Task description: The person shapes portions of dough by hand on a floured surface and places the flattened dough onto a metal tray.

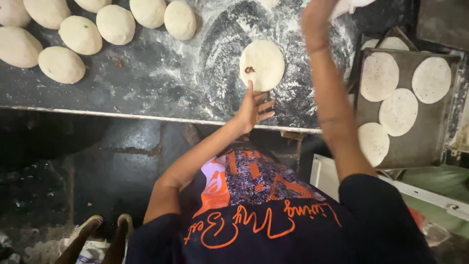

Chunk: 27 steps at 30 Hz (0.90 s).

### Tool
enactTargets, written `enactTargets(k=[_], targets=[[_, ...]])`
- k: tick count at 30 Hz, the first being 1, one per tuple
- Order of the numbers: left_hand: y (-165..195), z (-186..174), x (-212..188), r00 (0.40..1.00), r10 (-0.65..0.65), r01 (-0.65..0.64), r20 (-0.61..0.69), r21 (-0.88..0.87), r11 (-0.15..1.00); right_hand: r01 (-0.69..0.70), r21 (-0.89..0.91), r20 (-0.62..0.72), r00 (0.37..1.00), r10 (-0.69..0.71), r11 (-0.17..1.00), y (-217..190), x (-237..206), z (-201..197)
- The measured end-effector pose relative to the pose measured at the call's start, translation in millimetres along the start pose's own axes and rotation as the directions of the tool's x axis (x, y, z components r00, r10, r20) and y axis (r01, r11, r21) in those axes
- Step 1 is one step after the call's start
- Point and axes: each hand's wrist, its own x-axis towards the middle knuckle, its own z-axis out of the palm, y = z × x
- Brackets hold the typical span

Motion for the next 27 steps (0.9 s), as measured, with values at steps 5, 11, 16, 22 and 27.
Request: enactTargets(k=[5,11,16,22,27], targets=[[-8.1,-6.1,3.1,1.000,-0.010,0.010,-0.017,0.021,1.000,0.237,0.023,0.150,0.960,-0.238,0.971,-45.4,-49.3,61.8],[-4.0,-30.2,12.2,0.999,0.044,-0.045,-0.018,-0.086,0.995,0.080,0.098,0.156,0.983,-0.095,0.992,26.8,-11.7,2.3],[8.7,-28.1,5.0,0.998,0.050,-0.049,-0.035,0.018,0.999,0.019,-0.118,-0.056,0.998,-0.026,0.993,-47.0,-85.8,38.2],[12.8,-35.8,-17.9,0.995,0.008,0.002,-0.103,0.098,0.995,0.192,-0.224,0.194,0.969,-0.150,0.955,-42.4,-84.2,46.8],[11.1,-59.6,-17.7,0.991,-0.076,0.085,-0.109,0.084,0.993,-0.135,-0.120,-0.043,0.990,0.131,0.983,-93.6,-94.8,26.5]])
